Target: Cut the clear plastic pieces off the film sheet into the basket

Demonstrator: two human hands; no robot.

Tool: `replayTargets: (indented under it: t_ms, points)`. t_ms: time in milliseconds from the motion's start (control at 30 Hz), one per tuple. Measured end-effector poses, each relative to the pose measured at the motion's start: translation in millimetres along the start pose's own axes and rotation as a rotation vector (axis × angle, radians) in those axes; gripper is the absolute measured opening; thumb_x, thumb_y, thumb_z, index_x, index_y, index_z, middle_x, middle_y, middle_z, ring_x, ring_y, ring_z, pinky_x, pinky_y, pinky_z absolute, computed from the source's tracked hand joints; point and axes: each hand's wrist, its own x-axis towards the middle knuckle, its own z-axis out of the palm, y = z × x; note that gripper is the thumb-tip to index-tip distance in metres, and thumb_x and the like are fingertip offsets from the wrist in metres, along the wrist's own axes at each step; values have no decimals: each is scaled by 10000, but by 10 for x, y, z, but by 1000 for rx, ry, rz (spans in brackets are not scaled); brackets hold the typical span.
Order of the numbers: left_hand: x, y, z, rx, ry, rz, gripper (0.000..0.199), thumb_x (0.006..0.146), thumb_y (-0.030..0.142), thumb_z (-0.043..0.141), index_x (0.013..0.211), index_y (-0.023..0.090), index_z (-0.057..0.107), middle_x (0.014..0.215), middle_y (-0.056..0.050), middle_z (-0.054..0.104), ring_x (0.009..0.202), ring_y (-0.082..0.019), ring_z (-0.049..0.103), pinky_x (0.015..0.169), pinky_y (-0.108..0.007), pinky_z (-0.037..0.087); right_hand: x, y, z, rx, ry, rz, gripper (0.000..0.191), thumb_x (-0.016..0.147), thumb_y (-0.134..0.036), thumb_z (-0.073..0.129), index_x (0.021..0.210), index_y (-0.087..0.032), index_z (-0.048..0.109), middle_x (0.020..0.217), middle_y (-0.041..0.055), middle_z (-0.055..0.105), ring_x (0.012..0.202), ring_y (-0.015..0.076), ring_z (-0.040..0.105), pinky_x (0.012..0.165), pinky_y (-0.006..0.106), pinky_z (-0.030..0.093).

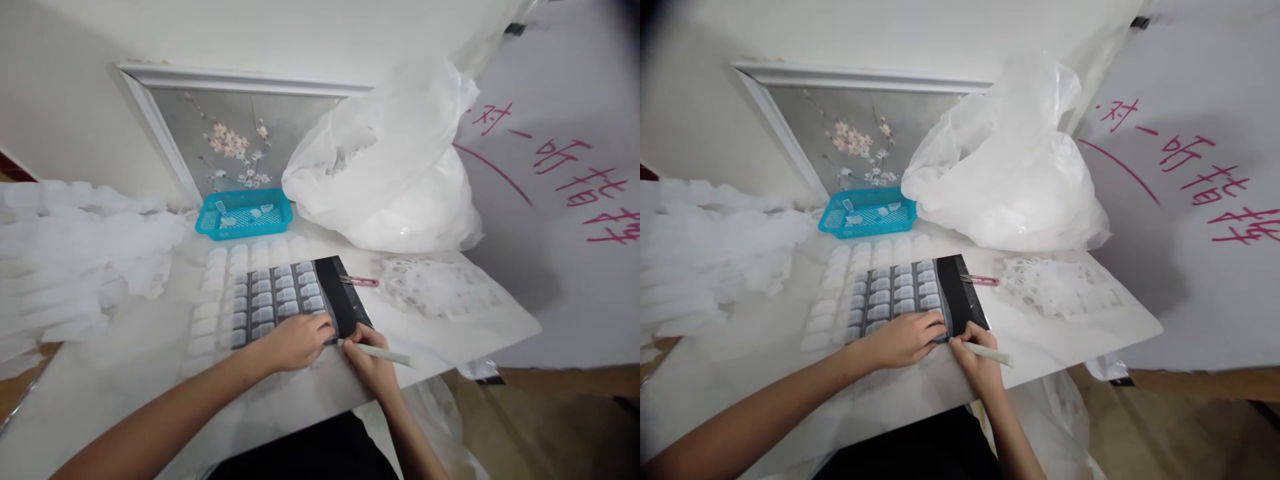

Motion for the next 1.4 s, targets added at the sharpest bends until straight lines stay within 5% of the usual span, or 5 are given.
replayTargets:
  t_ms: [433, 700, 833, 1100, 1400]
  points:
    - [30, 124, 208, 37, 53, -114, 251, 888, 69, 427, 1035, 153, 613, 1147, -121, 579, 958, -235, 618, 820, -386, 543, -1, -144, 76, -221, 40, -55, 284, 699, -224, 537, 557, -230, 291, 524, -70, 279, 533, 105, 288, 518, 258, 232]
    - [-144, 104, 236, -869, 1024, -585, 238, 1008, 385, 397, 1034, 187, 527, 921, -39, 586, 821, -147, 577, 789, -299, 507, -11, -204, 81, -272, 33, -17, 286, 693, -229, 554, 557, -224, 302, 524, -63, 313, 539, 109, 308, 519, 261, 232]
    - [-250, 98, -53, -721, 1270, -386, 167, 1003, 363, 421, 1037, 209, 477, 1007, -58, 586, 969, -172, 588, 886, -342, 498, -6, -261, 60, -288, 31, -16, 280, 694, -213, 561, 559, -222, 316, 521, -62, 330, 537, 110, 321, 513, 259, 233]
    - [-563, -101, -234, -314, 257, -113, 227, 946, 129, 363, 1075, 180, 543, 1059, -82, 644, 983, -194, 625, 886, -344, 508, -110, -290, 214, 82, -145, 0, 229, 775, -236, 577, 625, -221, 405, 534, -47, 485, 524, 119, 440, 533, 250, 335]
    - [-510, 39, -12, 178, 79, -60, 288, 836, 157, 472, 1095, 115, 591, 1078, -141, 615, 938, -264, 606, 792, -397, 531, -74, -169, 350, 40, -202, 8, 242, 770, -244, 602, 610, -214, 423, 527, -53, 473, 514, 114, 433, 523, 241, 327]
